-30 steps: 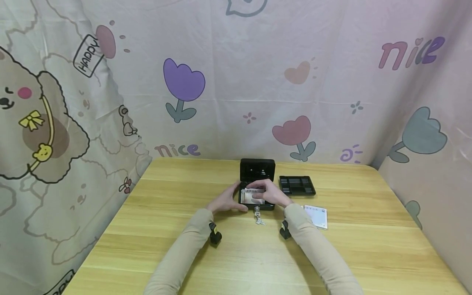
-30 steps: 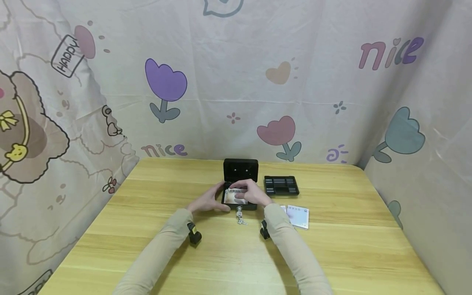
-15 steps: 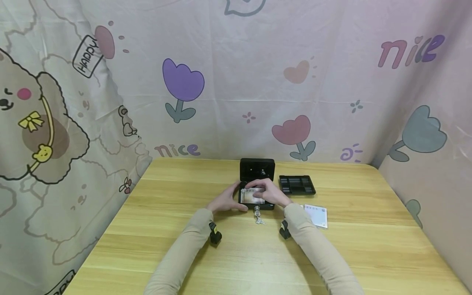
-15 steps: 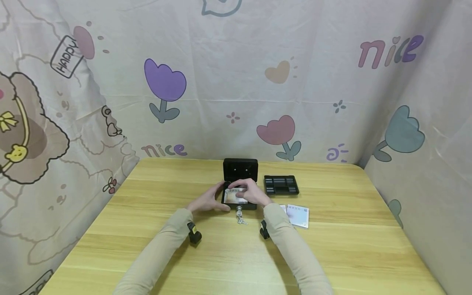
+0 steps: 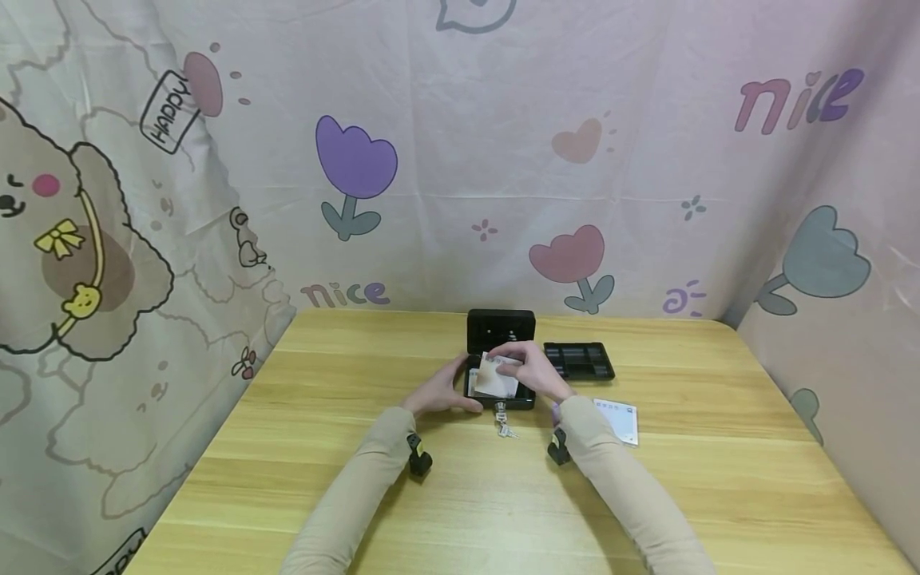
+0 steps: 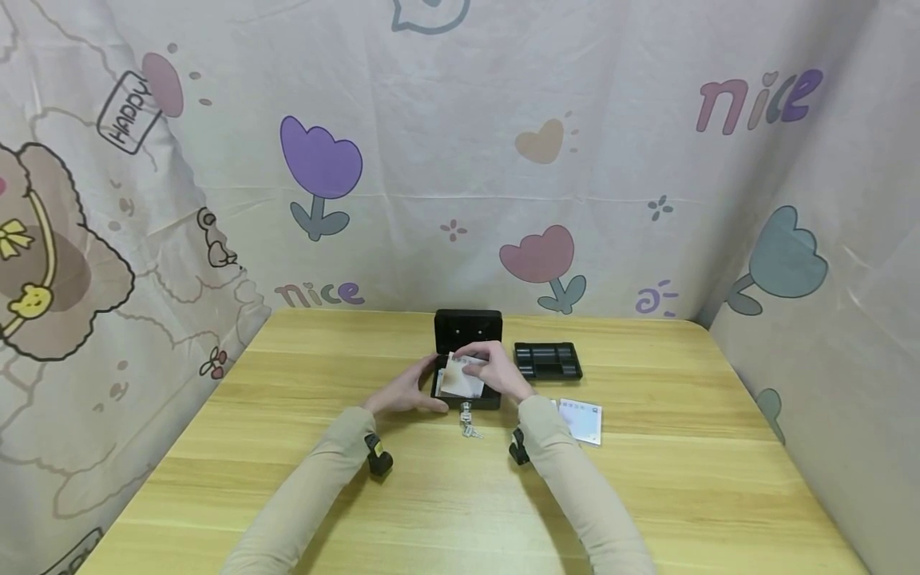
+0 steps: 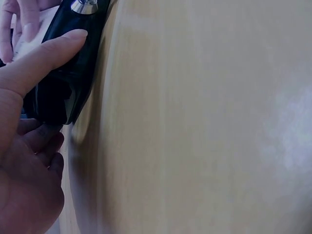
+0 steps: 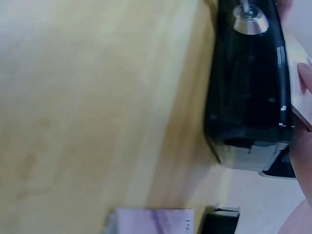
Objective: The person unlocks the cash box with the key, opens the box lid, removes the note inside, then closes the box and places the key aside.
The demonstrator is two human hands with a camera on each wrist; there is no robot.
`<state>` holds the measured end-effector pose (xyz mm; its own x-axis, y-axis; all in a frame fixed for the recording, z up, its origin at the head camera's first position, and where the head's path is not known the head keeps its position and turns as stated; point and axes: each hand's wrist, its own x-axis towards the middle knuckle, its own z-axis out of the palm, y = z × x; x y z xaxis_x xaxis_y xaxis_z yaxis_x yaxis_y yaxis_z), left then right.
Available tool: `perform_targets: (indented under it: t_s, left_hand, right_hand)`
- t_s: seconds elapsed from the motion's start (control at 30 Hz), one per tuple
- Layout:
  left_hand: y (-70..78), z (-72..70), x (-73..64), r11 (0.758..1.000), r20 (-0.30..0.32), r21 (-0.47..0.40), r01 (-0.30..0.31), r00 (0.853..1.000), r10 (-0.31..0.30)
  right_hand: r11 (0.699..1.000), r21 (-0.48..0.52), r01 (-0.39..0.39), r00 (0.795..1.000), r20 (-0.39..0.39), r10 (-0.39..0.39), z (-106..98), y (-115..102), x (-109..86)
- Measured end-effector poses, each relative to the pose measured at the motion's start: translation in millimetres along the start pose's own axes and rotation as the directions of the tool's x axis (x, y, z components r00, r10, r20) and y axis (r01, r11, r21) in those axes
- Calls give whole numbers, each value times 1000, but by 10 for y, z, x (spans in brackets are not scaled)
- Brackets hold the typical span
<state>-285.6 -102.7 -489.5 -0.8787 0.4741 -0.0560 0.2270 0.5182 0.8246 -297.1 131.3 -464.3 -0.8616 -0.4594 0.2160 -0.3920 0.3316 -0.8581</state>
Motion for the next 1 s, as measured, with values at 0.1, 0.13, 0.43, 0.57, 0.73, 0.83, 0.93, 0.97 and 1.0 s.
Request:
perform_targets:
  t_s: [0.1,0.13,0.43,0.57,0.73,0.83,0.93,0.97,1.0]
  left_hand:
    - [2,-1,1,1000,0,-2,-7,1000,7]
    - [2,-1,2,1000,-1,1,-4,1000,4]
    - [-4,-3,3,1000,-1,18,-12,1000,12]
    - [-4,-4,1,1000,-2,17,-18,1000,18]
    - [-12,-1,2,1000,-4,14,-11,1000,11]
    - [-20,0,2,1000,-6,27,-6,1000,6]
    - [-22,1,1,999,-6,45,-6,1000,6]
    - [-22,1,0,999,-5,50,-8,1000,8]
    - [-21,1,-1,999,-4,53,-9,1000,10]
  right_hand:
    - [999,-28,38,999,-16,-38,-31,-47,-9]
    - [999,-34,39,999,-22,-39,-41,-66,-14]
    - [1000,-9,11,996,-88,-11,-160,-210,-92]
    - [1000,13,7,996,-84,-6,-221,-262,-137]
    - [999,37,0,998,-66,2,-301,-326,-207]
    - [999,34,-11,998,-61,13,-354,-369,-258]
    - [999,24,-27,998,-49,29,-420,-411,-321]
    - [999,19,-32,999,-39,33,-444,-422,-345]
    - [999,20,-36,999,-28,37,-471,-432,-369]
